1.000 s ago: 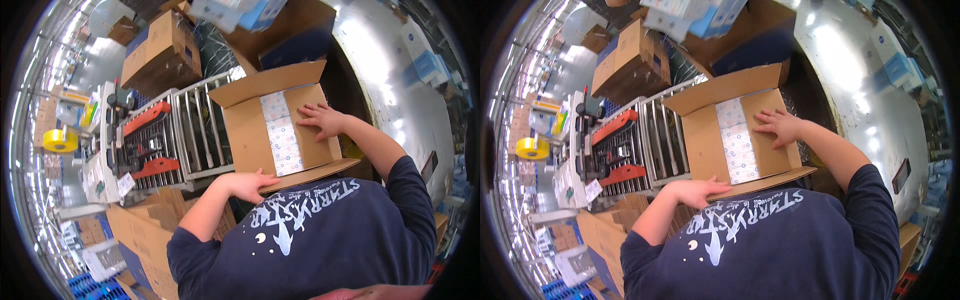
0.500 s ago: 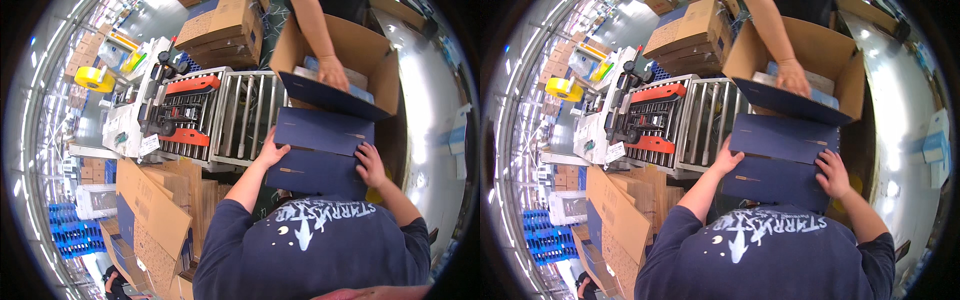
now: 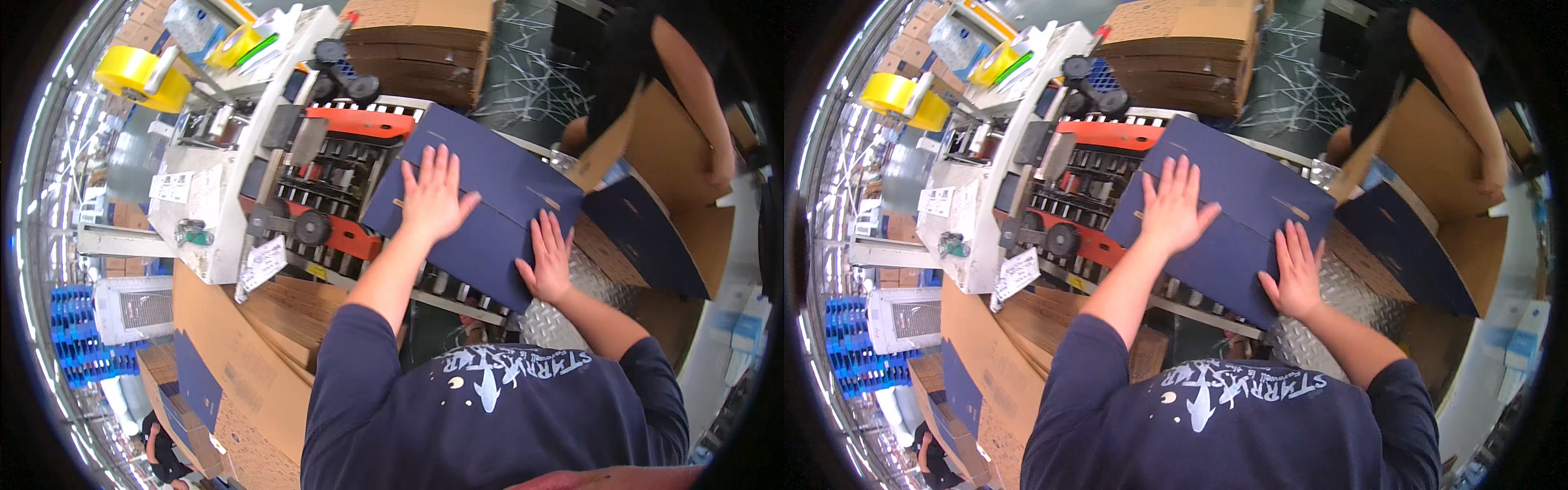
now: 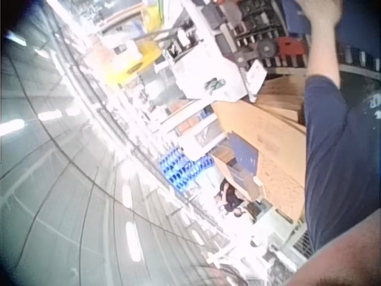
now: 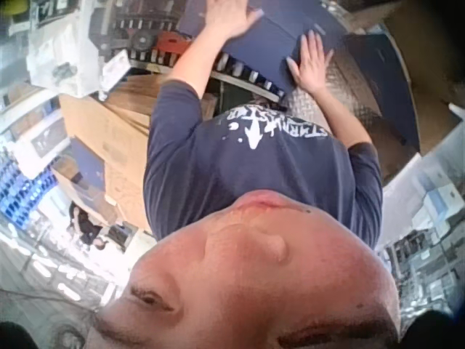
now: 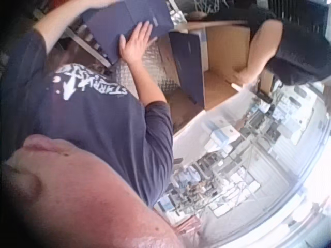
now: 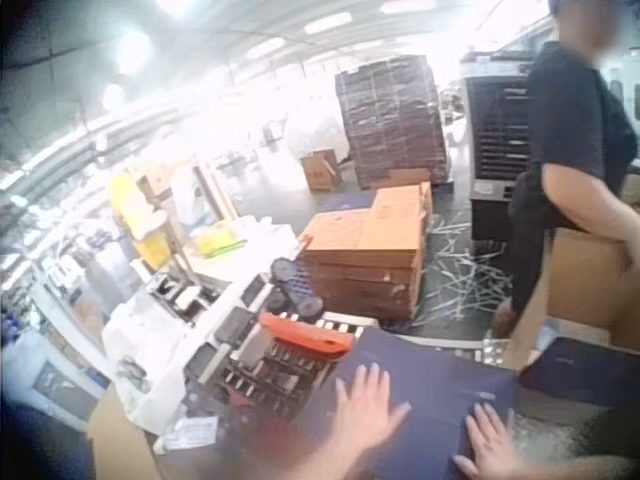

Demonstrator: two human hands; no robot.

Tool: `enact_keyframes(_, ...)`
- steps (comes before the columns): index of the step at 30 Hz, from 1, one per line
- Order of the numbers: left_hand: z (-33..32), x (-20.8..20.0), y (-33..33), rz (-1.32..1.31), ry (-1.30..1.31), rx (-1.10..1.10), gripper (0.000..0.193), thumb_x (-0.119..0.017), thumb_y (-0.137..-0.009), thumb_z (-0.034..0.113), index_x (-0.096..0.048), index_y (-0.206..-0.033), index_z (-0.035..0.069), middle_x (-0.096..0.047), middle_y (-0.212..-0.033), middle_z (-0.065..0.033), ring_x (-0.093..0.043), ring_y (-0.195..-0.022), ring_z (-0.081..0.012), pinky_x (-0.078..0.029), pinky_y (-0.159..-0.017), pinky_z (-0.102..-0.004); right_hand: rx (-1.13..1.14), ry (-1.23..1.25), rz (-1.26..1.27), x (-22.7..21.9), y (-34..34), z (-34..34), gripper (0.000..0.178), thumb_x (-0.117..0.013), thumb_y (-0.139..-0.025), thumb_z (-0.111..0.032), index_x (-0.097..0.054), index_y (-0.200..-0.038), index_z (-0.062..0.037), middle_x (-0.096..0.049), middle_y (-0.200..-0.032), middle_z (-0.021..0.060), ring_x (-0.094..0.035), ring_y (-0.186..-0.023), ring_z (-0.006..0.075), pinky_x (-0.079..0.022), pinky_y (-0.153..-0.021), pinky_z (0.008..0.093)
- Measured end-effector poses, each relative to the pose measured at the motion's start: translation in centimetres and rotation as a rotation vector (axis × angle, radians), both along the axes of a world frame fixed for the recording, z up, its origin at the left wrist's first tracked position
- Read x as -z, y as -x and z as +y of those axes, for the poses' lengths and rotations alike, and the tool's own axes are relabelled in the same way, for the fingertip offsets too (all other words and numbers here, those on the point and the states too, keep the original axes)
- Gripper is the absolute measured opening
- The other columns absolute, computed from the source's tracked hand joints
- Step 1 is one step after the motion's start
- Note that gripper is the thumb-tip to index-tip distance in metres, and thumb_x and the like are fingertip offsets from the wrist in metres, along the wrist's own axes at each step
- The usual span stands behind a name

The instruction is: The person picks up blue and white rectangular packages from a metal table and stacks them inside an open cardboard box.

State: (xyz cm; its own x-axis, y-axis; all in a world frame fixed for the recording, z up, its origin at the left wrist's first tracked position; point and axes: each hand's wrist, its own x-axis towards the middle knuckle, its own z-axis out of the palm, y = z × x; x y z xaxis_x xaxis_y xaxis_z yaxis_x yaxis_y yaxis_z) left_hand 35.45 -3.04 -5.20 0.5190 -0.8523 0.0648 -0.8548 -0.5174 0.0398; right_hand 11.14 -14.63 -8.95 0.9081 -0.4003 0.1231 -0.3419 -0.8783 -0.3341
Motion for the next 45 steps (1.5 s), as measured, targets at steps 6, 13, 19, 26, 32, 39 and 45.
enact_keyframes(6, 5.8, -0.1, -8.6, 0.062, 0.056, -0.084, 0.084, -0.047, -0.087, 0.056, -0.027, -0.143, -0.003, -0.021, -0.152, -0.019, -0.016, -0.142, -0.0296, -0.011, -0.115, -0.0479, -0.218, 0.031, 0.017, -2.2, -15.4, 2.6, 0.073, -0.061, -0.079, -0.04, -0.039, -0.137, -0.0029, -0.025, -0.15, 0.0176, -0.021, -0.14, 0.0339, -0.009, -0.106, 0.0658)
enact_keyframes(13, 9.7, 1.0, -16.5, 0.08, 0.1, -0.182, 0.083, -0.042, -0.089, 0.057, -0.026, -0.143, -0.003, -0.018, -0.153, -0.0187, -0.014, -0.143, -0.0287, -0.011, -0.116, -0.0426, -0.301, 0.099, -0.098, -1.4, -23.6, 5.9, 0.069, -0.057, -0.082, -0.044, -0.042, -0.136, -0.0053, -0.029, -0.149, 0.015, -0.022, -0.14, 0.0314, -0.01, -0.105, 0.0678)
enact_keyframes(19, 10.2, -1.0, -7.9, 0.053, -0.174, -0.199, 0.089, -0.052, -0.085, 0.053, -0.018, -0.145, -0.004, -0.011, -0.154, -0.0216, -0.01, -0.143, -0.0343, -0.008, -0.115, -0.0475, -0.496, -0.556, -0.343, 0.4, -22.5, 4.4, 0.055, -0.05, -0.094, -0.023, -0.033, -0.141, -0.0027, -0.023, -0.15, 0.0216, -0.011, -0.142, 0.0394, -0.015, -0.114, 0.0433)
enact_keyframes(26, 11.8, 2.3, -10.1, 0.08, -0.066, -0.631, 0.082, -0.06, -0.085, 0.027, -0.013, -0.146, 0.0, -0.005, -0.154, -0.0214, -0.007, -0.143, -0.0369, -0.012, -0.115, -0.0453, -0.494, -0.553, 1.028, 21.4, 10.4, 1.5, 0.043, -0.056, -0.083, -0.032, -0.06, -0.115, -0.0046, -0.067, -0.094, 0.0211, -0.066, -0.087, 0.0343, -0.052, -0.074, 0.0445)
enact_keyframes(32, 19.0, -7.7, -4.4, 0.477, -0.177, -0.34, 0.054, -0.069, -0.078, 0.033, -0.058, -0.12, 0.0, -0.062, -0.115, -0.0186, -0.06, -0.108, -0.0296, -0.046, -0.093, -0.0363, -0.255, -0.504, 1.035, 21.7, 28.3, -7.7, 0.043, -0.059, -0.082, -0.037, -0.064, -0.109, -0.0044, -0.065, -0.106, 0.0194, -0.063, -0.099, 0.0343, -0.049, -0.084, 0.0427)
enact_keyframes(39, 34.3, -13.0, 17.0, 0.375, -0.392, -0.518, 0.1, -0.081, -0.061, 0.045, -0.033, -0.144, 0.015, -0.033, -0.145, -0.0225, -0.039, -0.129, -0.0391, -0.035, -0.106, -0.0414, 0.29, -0.691, 0.455, 17.5, 31.5, -10.3, 0.039, -0.063, -0.077, -0.032, -0.067, -0.106, -0.0055, -0.067, -0.099, 0.0177, -0.064, -0.093, 0.0325, -0.051, -0.082, 0.038)
enact_keyframes(45, 35.6, -9.3, 33.1, -0.003, -0.444, -0.884, 0.087, -0.073, -0.075, 0.031, -0.024, -0.147, 0.025, -0.023, -0.15, -0.0212, -0.031, -0.133, -0.0427, -0.035, -0.106, -0.0451, -0.103, -0.655, 0.678, 15.3, 34.2, -7.0, 0.042, -0.062, -0.079, -0.037, -0.066, -0.109, -0.0088, -0.068, -0.098, 0.0164, -0.065, -0.091, 0.0293, -0.05, -0.079, 0.0371)
